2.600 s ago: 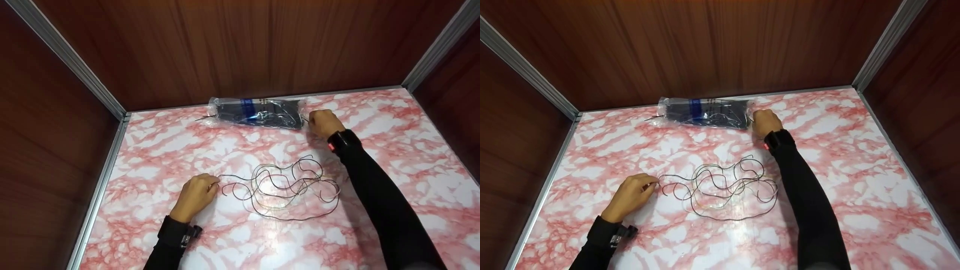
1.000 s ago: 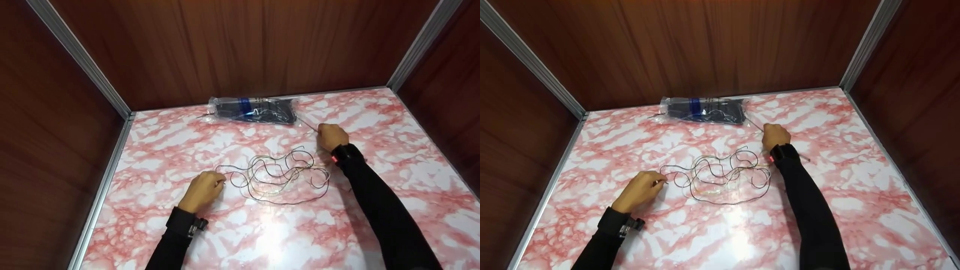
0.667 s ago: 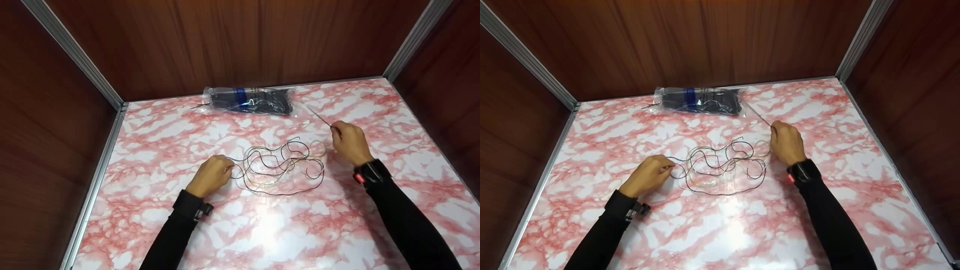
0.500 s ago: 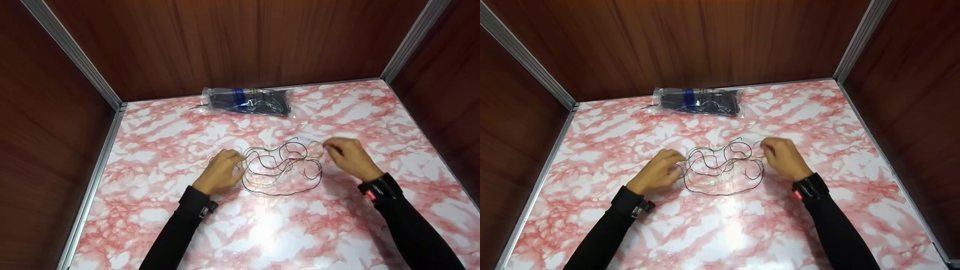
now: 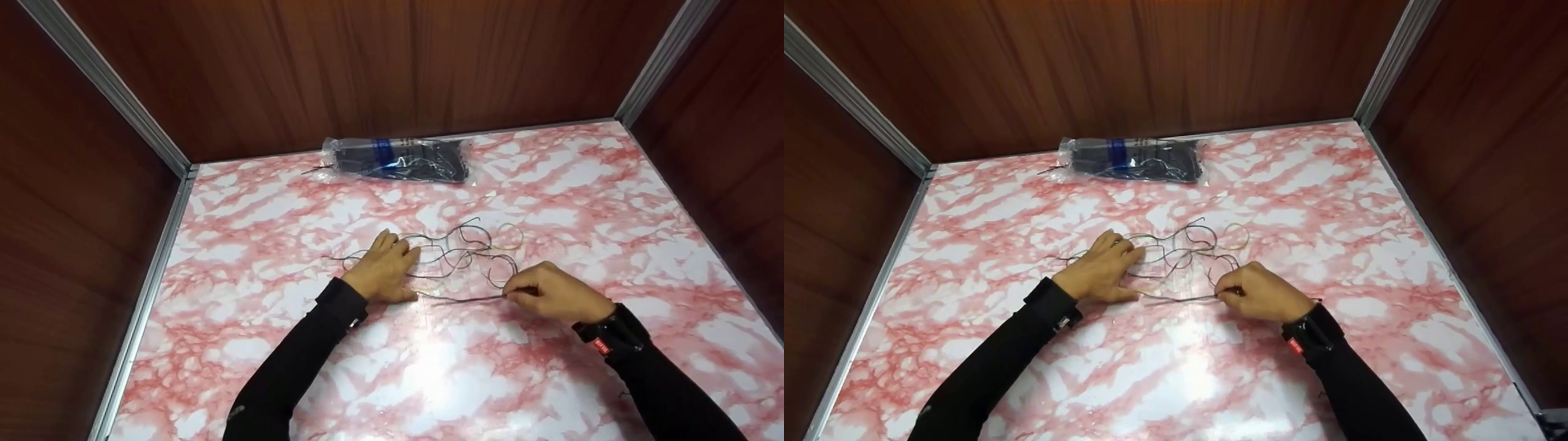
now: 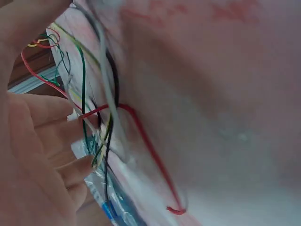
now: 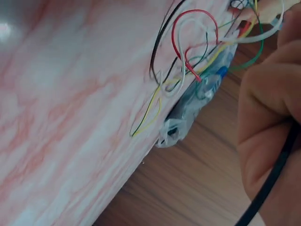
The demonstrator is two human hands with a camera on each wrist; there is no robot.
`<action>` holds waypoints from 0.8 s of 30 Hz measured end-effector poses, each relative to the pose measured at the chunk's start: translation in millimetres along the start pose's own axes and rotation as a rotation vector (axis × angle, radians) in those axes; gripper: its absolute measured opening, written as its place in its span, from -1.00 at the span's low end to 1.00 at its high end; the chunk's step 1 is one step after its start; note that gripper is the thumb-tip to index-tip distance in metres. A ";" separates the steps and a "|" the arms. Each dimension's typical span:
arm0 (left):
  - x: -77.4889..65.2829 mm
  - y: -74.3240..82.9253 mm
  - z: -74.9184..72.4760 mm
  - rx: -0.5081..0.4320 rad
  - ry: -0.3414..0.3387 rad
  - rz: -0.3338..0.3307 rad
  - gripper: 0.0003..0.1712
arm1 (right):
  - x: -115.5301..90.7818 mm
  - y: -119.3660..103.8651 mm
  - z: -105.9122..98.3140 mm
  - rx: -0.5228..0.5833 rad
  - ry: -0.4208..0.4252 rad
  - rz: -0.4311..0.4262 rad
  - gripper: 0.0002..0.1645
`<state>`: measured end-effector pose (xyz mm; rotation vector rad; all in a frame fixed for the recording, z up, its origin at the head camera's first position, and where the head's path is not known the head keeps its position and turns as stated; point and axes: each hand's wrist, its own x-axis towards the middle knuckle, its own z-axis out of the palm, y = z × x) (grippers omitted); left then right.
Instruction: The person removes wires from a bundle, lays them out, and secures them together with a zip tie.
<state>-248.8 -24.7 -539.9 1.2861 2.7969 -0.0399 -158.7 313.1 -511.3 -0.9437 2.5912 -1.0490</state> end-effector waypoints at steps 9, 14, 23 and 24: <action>-1.8 -3.7 5.2 -0.013 0.128 -0.071 -0.23 | 8.4 -4.2 23.2 -0.135 -0.015 0.010 -0.83; -1.8 -1.3 9.5 -0.074 0.188 -0.088 -0.16 | 11.6 -8.4 33.9 -0.222 0.066 0.032 -0.88; -7.5 -0.6 12.3 -0.242 0.228 -0.123 -0.09 | 35.2 -17.5 58.7 -0.235 0.135 0.044 -0.96; -7.8 0.0 12.5 -0.255 0.230 -0.123 -0.10 | 38.4 -18.5 61.7 -0.235 0.145 0.050 -0.95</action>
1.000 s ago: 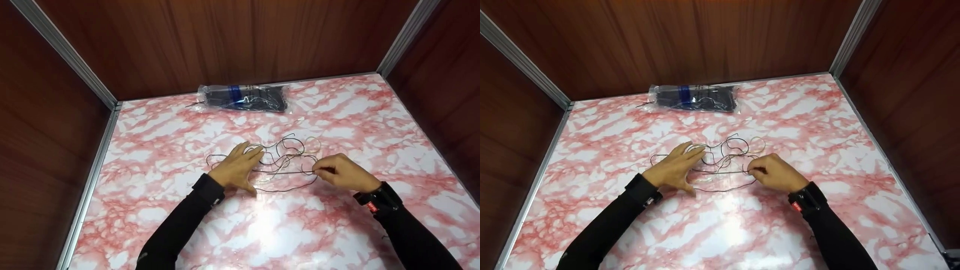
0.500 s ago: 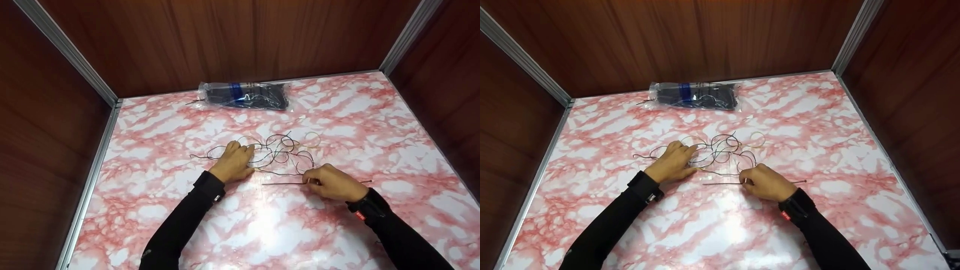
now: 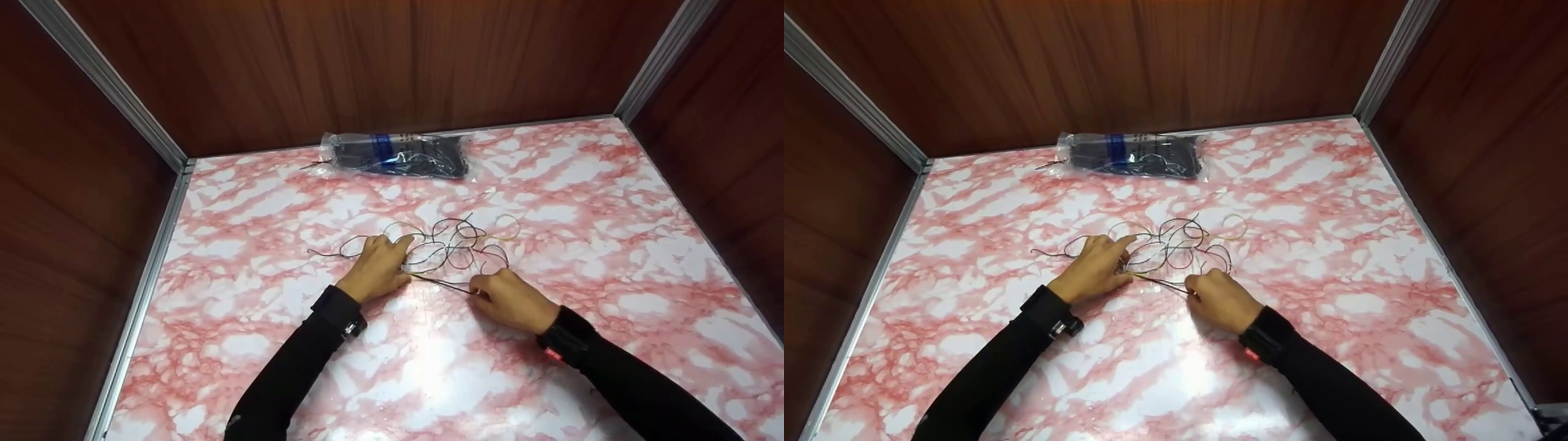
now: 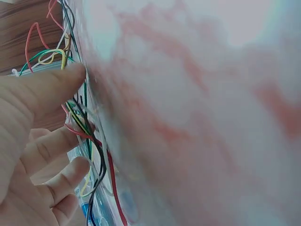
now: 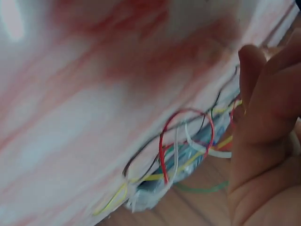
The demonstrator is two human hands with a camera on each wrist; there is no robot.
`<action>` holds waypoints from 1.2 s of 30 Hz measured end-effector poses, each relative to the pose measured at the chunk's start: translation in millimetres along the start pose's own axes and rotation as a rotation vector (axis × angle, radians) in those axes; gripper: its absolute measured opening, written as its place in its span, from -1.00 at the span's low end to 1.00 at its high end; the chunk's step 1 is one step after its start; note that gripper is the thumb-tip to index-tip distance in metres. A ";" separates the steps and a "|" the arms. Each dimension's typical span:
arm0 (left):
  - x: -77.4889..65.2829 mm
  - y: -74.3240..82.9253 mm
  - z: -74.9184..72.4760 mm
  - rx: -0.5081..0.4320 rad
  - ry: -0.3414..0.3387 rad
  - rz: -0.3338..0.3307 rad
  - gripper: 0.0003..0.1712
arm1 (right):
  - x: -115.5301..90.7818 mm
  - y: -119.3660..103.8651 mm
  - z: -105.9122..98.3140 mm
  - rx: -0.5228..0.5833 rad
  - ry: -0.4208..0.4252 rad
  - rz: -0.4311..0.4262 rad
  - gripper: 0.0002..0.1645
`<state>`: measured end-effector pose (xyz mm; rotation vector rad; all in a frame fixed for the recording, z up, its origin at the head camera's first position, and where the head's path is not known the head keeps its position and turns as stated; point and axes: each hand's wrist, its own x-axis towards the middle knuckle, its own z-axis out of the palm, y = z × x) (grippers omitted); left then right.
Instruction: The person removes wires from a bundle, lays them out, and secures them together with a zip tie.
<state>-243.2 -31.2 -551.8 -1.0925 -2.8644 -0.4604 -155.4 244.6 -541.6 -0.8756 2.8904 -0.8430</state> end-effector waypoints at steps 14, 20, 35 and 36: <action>4.5 -5.6 -8.9 -0.060 -0.011 -0.018 -0.80 | 13.5 -13.7 16.7 -0.078 0.071 0.086 -0.71; 13.9 -10.6 -9.2 -0.046 0.025 -0.010 -0.73 | 12.8 -14.2 16.3 -0.084 0.107 0.083 -0.73; 35.9 -13.1 -1.3 0.049 -0.018 -0.012 -0.85 | 28.6 -28.2 29.4 -0.135 0.126 0.038 -0.73; 36.2 -13.6 -1.8 0.062 -0.010 -0.004 -0.85 | 29.7 -28.5 29.1 -0.134 0.130 0.042 -0.73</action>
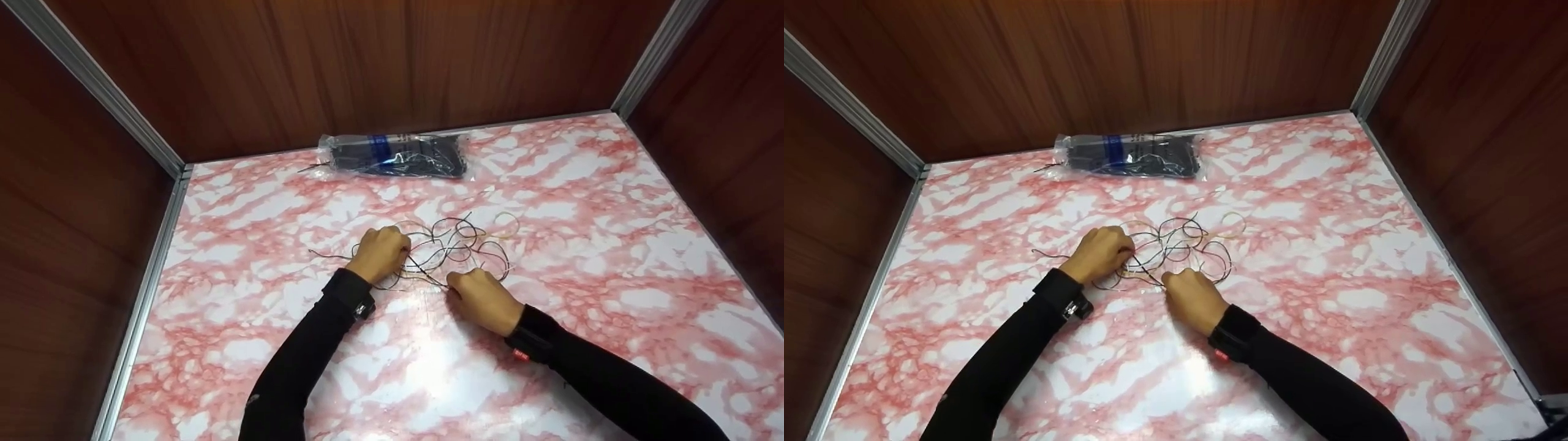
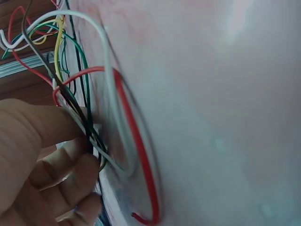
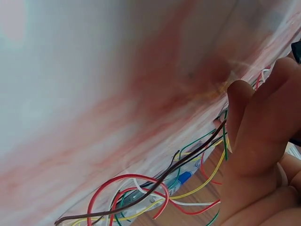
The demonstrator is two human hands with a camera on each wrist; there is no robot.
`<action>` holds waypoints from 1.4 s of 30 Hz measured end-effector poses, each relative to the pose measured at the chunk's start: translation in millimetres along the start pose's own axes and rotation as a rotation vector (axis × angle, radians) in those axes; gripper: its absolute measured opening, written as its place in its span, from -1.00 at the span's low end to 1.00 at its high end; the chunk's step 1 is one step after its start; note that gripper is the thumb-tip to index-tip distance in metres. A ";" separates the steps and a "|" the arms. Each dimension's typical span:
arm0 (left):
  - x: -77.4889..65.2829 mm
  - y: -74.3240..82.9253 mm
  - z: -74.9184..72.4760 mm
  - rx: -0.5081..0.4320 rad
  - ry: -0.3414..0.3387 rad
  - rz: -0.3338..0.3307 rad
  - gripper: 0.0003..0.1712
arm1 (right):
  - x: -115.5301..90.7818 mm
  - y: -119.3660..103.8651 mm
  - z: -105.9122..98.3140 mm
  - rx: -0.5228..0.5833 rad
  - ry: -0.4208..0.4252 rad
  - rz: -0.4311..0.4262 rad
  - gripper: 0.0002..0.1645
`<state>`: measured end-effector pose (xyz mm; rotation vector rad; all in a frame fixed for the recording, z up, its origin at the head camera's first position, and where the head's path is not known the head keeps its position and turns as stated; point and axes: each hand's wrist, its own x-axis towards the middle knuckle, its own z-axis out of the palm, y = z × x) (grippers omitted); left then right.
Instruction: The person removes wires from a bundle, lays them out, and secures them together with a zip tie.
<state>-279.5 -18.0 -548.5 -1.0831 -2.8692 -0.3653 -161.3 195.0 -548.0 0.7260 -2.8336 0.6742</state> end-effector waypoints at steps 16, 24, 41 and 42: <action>-3.4 -3.8 -0.9 -0.152 0.028 -0.028 -0.93 | 6.5 -1.5 3.8 -0.044 0.017 0.004 -0.74; 0.2 -16.5 -14.8 -0.652 0.118 -0.264 -0.82 | 1.9 0.9 -1.2 0.059 -0.044 0.036 -0.95; -5.1 -23.1 -20.3 -1.612 0.120 -0.581 -0.63 | -0.9 19.5 -13.4 0.776 -0.338 0.126 -0.71; -5.7 -21.8 -18.9 -1.660 0.097 -0.565 -0.61 | -0.1 20.4 -12.4 0.800 -0.322 0.145 -0.76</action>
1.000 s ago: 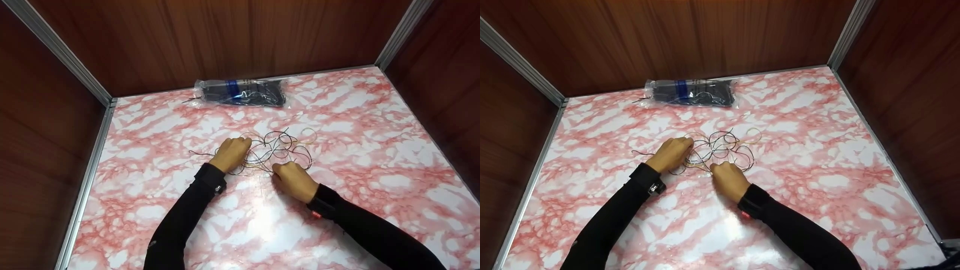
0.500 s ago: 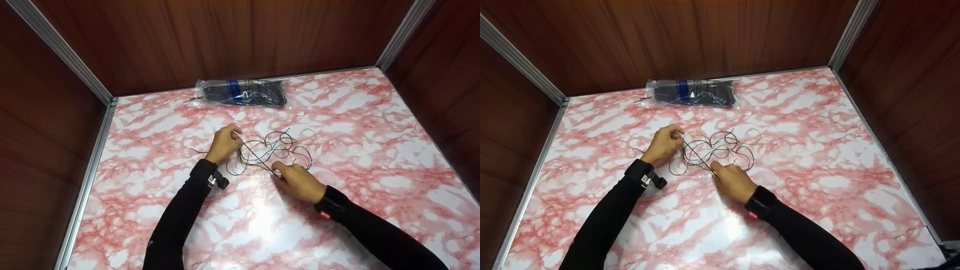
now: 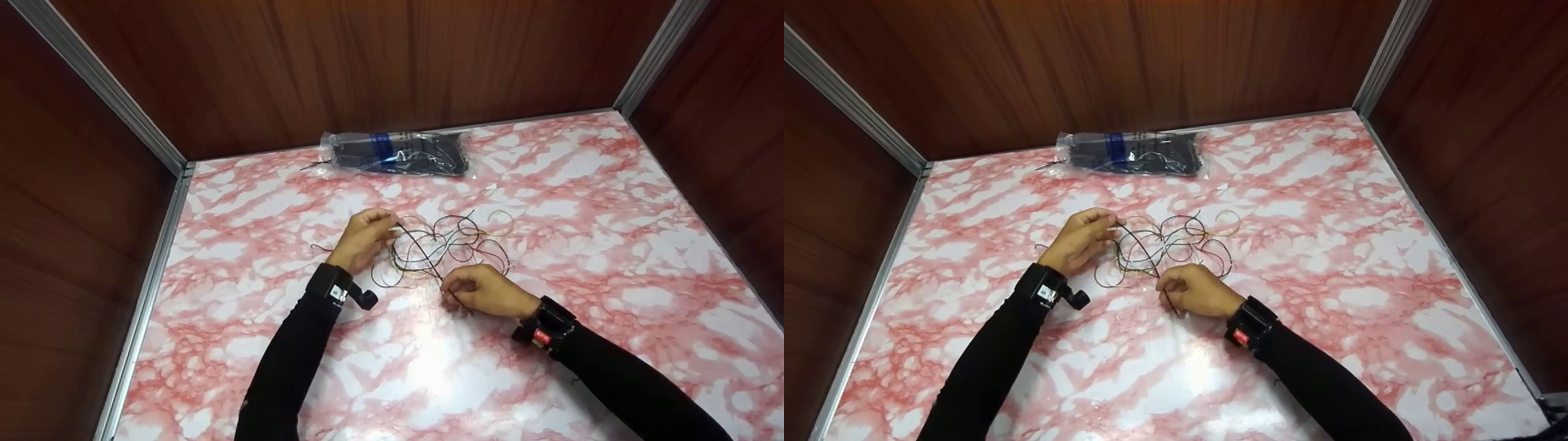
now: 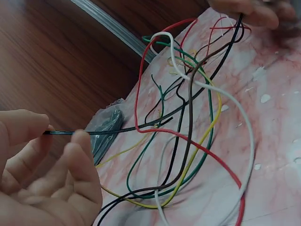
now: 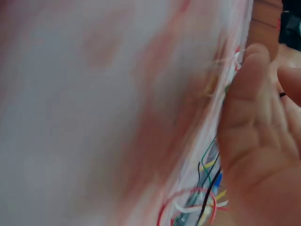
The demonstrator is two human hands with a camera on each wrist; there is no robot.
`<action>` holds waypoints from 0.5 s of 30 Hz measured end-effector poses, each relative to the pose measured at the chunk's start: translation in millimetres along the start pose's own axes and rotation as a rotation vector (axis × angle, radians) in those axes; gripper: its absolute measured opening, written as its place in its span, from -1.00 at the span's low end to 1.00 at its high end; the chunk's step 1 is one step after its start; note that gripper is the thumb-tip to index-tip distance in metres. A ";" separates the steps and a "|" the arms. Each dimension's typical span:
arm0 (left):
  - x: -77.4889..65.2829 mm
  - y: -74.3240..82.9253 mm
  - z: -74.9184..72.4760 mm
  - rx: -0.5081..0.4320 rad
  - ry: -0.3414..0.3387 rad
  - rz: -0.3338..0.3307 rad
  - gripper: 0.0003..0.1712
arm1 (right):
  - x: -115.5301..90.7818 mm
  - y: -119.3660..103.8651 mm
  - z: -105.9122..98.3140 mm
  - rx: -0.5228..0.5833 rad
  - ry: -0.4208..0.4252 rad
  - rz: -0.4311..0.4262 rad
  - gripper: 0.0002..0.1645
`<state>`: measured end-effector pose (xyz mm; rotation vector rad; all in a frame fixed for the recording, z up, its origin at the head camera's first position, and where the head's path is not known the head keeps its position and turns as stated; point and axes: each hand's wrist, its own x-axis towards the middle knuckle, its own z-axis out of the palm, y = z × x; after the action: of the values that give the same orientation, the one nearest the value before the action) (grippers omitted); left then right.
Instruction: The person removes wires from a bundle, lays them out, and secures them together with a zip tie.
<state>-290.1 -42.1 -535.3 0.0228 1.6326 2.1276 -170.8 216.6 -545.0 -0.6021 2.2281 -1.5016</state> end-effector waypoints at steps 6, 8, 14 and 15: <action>-2.2 -11.4 4.8 0.007 -0.054 -0.027 -0.57 | 4.0 -1.1 -1.6 0.164 0.086 0.055 -0.67; -3.0 -13.3 5.5 0.061 -0.055 -0.033 -0.64 | 4.9 -3.1 -1.5 0.202 0.086 0.071 -0.64; -4.3 -16.1 6.3 0.116 -0.079 0.042 -0.64 | 9.4 -7.2 -1.5 0.184 0.256 0.090 -0.65; -4.5 -16.8 6.4 0.110 -0.079 0.064 -0.63 | 10.3 -8.1 -2.0 0.176 0.306 0.090 -0.66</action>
<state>-278.5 -34.6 -547.7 0.1933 1.7219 2.0537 -179.3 209.8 -537.5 -0.2261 2.2695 -1.8198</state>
